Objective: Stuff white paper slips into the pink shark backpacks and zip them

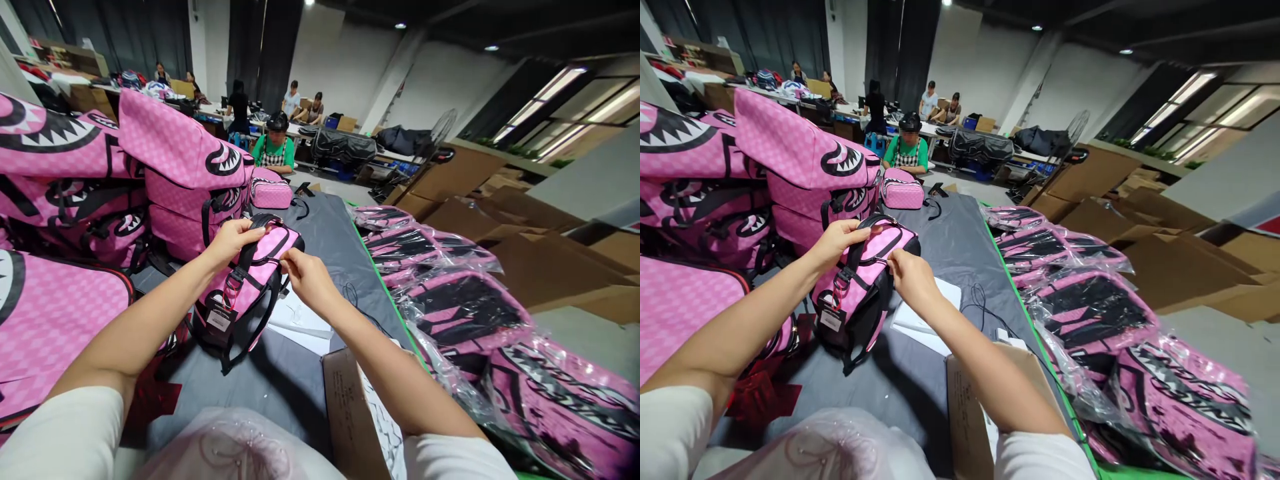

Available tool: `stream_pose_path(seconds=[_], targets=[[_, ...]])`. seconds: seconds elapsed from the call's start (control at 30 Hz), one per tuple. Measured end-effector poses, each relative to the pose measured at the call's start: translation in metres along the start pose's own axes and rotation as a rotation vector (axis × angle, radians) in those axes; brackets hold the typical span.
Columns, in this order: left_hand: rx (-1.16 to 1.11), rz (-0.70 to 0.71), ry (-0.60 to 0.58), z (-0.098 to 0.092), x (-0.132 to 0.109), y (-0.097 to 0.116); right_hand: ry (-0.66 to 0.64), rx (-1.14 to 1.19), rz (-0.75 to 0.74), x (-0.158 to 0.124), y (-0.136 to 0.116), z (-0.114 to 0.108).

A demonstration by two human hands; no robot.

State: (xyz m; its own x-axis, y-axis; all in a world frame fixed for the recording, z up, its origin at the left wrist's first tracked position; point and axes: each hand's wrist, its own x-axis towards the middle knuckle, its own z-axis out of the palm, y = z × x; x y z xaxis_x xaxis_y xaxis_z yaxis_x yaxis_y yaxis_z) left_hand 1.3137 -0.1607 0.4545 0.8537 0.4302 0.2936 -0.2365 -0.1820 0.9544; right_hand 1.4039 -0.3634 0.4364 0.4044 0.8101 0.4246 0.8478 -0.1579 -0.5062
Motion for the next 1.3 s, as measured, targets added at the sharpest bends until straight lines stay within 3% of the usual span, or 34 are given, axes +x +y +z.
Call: stream_pose_path(seconds=[0.07, 0.17, 0.23, 0.4, 0.57, 0.7, 0.83, 0.97, 1.03, 1.3], targets=[[0.039, -0.001, -0.102, -0.004, 0.002, 0.002, -0.005, -0.034, -0.028, -0.003, -0.002, -0.005], [0.120, 0.007, -0.348, -0.018, 0.003, 0.009, -0.031, -0.058, -0.057, -0.010, 0.000, -0.011], [0.105, 0.017, -0.393, -0.024, 0.002, 0.009, -0.040, -0.069, -0.061, -0.012, 0.000, -0.011], [-0.059, 0.034, -0.177, -0.010, -0.005, -0.007, -0.022, -0.075, -0.069, -0.011, -0.003, -0.013], [-0.141, 0.058, -0.011, 0.012, -0.014, -0.011, -0.069, -0.040, -0.124, -0.012, 0.001, -0.036], [-0.118, 0.071, -0.034, 0.022, -0.020, -0.011, -0.134, -0.025, -0.153, -0.002, 0.006, -0.045], [-0.103, 0.107, -0.024, 0.015, -0.020, -0.010, -0.264, 0.039, -0.169, 0.015, 0.011, -0.048], [-0.001, 0.038, -0.243, -0.007, -0.015, -0.004, -0.326, 0.022, -0.189, 0.027, 0.016, -0.057], [0.060, 0.029, -0.296, -0.016, -0.014, -0.002, -0.335, -0.026, -0.206, 0.031, 0.015, -0.058], [0.007, 0.078, -0.098, -0.017, -0.022, -0.008, -0.374, -0.050, -0.229, 0.038, 0.000, -0.041]])
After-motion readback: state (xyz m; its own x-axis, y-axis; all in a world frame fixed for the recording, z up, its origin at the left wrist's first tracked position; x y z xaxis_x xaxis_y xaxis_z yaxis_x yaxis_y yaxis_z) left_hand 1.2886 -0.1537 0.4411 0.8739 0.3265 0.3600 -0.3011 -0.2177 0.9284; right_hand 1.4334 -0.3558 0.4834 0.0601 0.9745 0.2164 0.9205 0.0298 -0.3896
